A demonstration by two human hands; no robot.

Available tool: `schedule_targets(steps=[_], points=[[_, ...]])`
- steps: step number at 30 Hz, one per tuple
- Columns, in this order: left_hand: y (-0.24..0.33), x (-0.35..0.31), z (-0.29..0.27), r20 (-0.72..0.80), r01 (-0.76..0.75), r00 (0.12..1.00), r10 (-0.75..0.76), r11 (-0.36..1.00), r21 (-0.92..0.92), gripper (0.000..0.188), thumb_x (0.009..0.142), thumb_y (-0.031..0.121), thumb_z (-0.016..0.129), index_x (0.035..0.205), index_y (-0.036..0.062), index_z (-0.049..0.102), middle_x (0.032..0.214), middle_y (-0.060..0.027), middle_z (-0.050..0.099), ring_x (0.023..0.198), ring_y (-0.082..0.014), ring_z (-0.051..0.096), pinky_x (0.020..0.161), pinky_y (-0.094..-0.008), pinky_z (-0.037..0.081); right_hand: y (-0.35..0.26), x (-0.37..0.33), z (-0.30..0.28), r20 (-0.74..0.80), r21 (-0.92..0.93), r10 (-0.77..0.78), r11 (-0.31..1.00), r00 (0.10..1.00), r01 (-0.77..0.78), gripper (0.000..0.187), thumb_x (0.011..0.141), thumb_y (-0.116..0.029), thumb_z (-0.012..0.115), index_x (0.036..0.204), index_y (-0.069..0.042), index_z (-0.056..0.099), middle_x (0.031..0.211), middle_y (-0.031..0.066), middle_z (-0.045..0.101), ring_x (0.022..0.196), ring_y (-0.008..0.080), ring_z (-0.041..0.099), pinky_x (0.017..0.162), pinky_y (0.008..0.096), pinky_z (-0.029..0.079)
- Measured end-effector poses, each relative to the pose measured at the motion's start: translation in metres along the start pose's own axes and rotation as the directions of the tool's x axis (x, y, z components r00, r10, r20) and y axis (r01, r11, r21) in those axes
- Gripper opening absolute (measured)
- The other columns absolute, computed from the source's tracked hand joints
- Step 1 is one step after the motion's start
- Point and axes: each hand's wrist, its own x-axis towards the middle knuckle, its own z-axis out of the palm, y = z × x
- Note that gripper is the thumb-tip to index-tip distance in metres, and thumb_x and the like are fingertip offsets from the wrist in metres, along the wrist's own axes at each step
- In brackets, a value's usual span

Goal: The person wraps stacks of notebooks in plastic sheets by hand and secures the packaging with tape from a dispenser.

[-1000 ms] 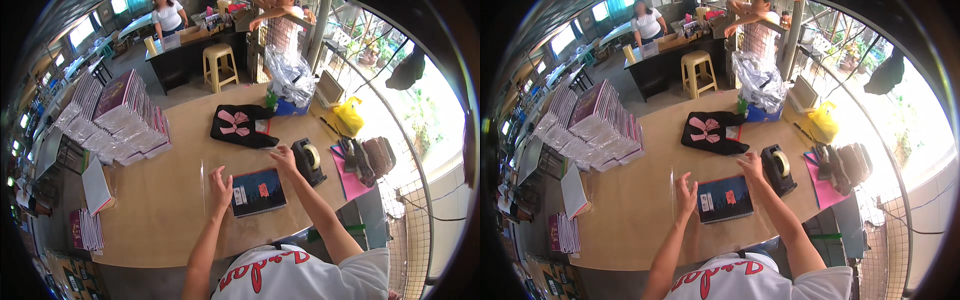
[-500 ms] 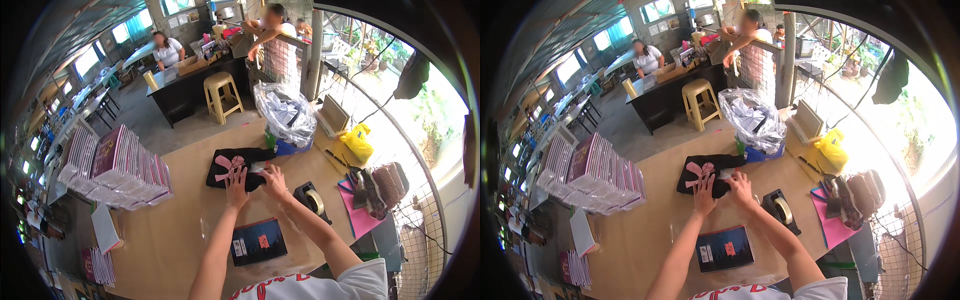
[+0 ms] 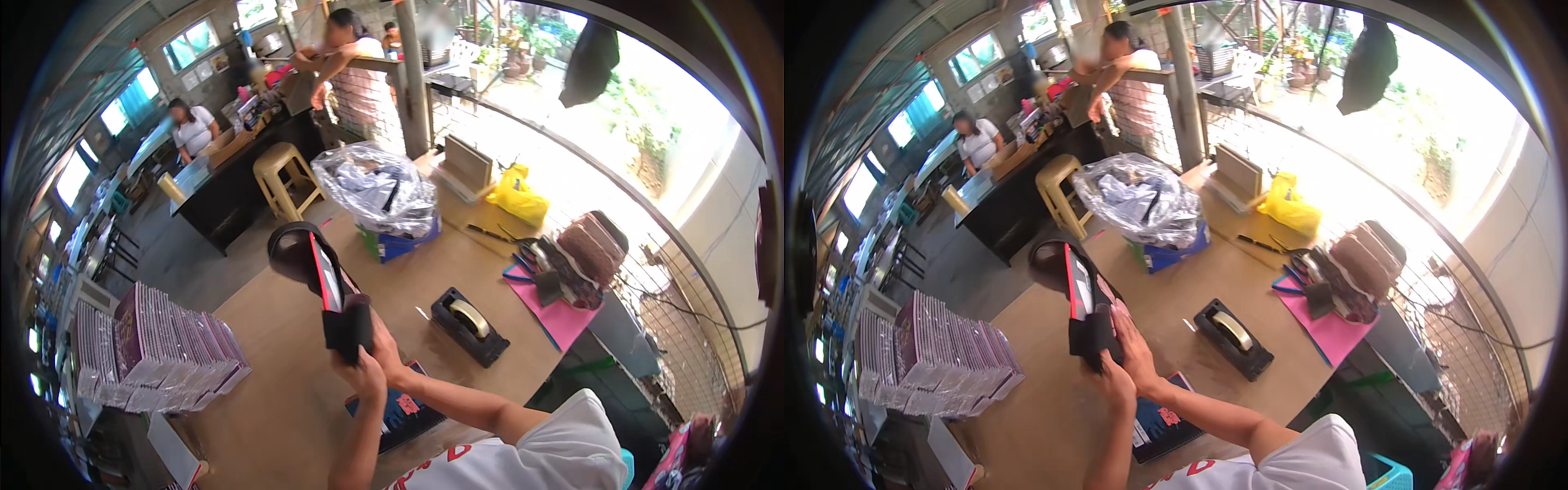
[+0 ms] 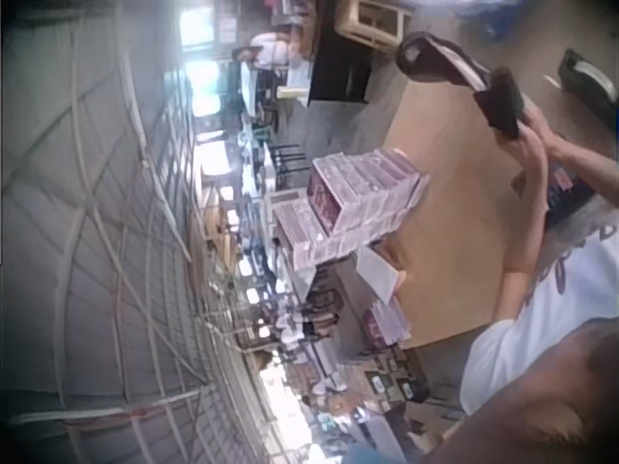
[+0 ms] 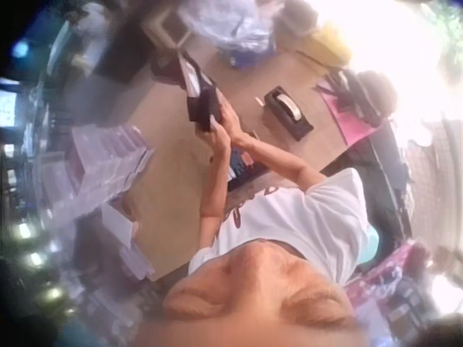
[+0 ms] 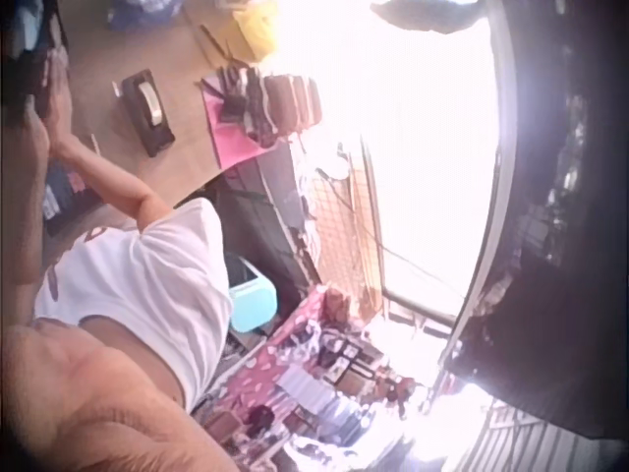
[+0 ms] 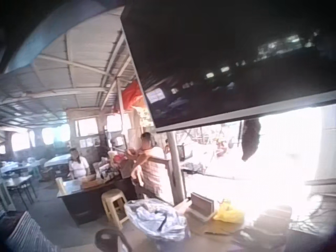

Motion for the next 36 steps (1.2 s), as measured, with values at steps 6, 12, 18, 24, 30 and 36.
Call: schedule_targets(steps=[6,12,18,24,30,36], points=[[0.104,-0.035,0.002,0.566,-0.211,0.737,0.369,0.922,-0.326,0.092,0.086,0.026,0.073,0.152,-0.0041,0.016,0.159,-0.0239,0.018,0.146,-0.0347,0.024,0.116,-0.0439,0.025,-0.069,-0.009,-0.147,-0.111,0.332,0.301,0.909,0.947,-0.25,0.025,0.082,-0.008,0.07,0.107,0.0,0.069,0.104,0.0078,0.071,0.099,0.0195,0.066,0.088,0.0322,0.051],[0.118,-0.046,-0.033,0.598,-0.191,0.77,0.223,0.975,-0.118,0.094,0.086,0.029,0.073,0.155,0.0027,0.015,0.162,-0.0155,0.015,0.149,-0.0323,0.015,0.117,-0.0525,0.018,-0.048,-0.013,-0.319,-0.233,0.593,0.658,0.68,0.716,-0.432,0.012,0.083,-0.001,0.069,0.095,-0.004,0.068,0.087,0.0043,0.068,0.08,0.0158,0.065,0.073,0.0324,0.054],[0.11,-0.068,-0.013,0.528,-0.169,0.837,0.142,0.986,0.004,0.085,0.086,0.025,0.073,0.152,0.0008,0.025,0.158,-0.0216,0.025,0.146,-0.0366,0.024,0.117,-0.0453,0.023,0.101,0.064,-0.413,-0.342,0.586,0.763,0.63,0.548,-0.51,0.017,0.082,-0.005,0.069,0.099,-0.002,0.065,0.09,0.0094,0.065,0.079,0.0207,0.064,0.068,0.0369,0.052],[0.112,-0.064,-0.014,0.437,-0.172,0.896,0.079,0.969,0.178,0.08,0.086,0.022,0.071,0.15,-0.0002,0.03,0.157,-0.0236,0.026,0.146,-0.0378,0.026,0.116,-0.0456,0.025,0.209,0.146,-0.48,-0.622,0.178,0.394,0.912,0.676,-0.369,0.024,0.083,-0.019,0.07,0.097,0.001,0.066,0.083,0.0031,0.061,0.078,0.0153,0.054,0.067,0.0341,0.044],[0.11,-0.049,-0.001,0.436,-0.182,0.899,0.038,0.939,0.293,0.076,0.086,0.024,0.07,0.149,0.0024,0.033,0.157,-0.0221,0.025,0.144,-0.0376,0.03,0.114,-0.0488,0.029,0.28,0.165,-0.479,-0.693,0.006,0.283,0.922,0.663,-0.388,0.024,0.083,-0.019,0.069,0.097,0.001,0.066,0.08,0.0024,0.06,0.074,0.0129,0.054,0.067,0.0322,0.044],[0.088,-0.042,-0.007,0.416,-0.164,0.909,-0.011,0.909,0.382,0.077,0.087,0.026,0.07,0.15,0.0053,0.032,0.16,-0.0169,0.023,0.144,-0.0366,0.03,0.111,-0.0548,0.033,0.279,0.166,-0.473,-0.882,-0.234,0.102,0.753,0.46,-0.615,0.057,0.078,-0.021,0.072,0.126,0.004,0.054,0.109,0.0167,0.06,0.098,0.0339,0.06,0.09,0.0456,0.046]])
